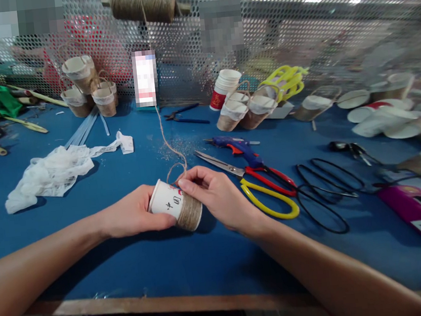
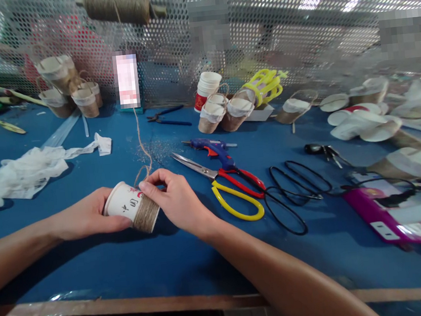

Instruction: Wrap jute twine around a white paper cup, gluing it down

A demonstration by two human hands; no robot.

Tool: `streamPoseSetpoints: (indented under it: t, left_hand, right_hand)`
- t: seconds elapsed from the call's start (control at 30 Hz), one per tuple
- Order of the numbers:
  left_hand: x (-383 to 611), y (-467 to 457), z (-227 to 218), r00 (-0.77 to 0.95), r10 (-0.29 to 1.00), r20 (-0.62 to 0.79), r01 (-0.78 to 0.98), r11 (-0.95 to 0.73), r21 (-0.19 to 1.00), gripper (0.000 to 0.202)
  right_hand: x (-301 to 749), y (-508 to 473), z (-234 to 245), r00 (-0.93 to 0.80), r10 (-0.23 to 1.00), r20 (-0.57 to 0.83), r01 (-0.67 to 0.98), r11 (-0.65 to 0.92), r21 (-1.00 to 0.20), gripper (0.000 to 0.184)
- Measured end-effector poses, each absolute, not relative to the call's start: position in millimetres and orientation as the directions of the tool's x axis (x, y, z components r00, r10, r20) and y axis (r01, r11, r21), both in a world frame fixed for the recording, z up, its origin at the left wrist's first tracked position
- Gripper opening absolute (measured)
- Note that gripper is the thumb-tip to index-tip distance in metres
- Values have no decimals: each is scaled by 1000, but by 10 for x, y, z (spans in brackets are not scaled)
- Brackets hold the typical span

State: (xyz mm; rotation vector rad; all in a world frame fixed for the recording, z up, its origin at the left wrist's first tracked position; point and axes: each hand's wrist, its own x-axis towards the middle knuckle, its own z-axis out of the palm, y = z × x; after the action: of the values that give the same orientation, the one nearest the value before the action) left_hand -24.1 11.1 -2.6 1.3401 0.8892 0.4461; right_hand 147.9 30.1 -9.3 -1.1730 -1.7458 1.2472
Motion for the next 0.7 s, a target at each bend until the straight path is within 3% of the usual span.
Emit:
streamPoseSetpoints:
  t: [0.37, 0.57, 0.7]
  left_hand:
    - [-225, 84, -42, 596, 750, -286, 217, 192, 957, 11]
    - [-244, 82, -36, 615, 755, -228, 141, 179, 974, 16]
    - [-251, 63, -49, 611, 766, -200, 180, 111, 977, 20]
  right_hand:
    - [1470, 280, -93, -364, 931, 21, 288, 134, -948, 16]
    - [1475, 263, -68, -372, 927, 38, 285, 153, -946, 15]
    - [1474, 258, -63, -378, 924, 57, 267, 168, -949, 14]
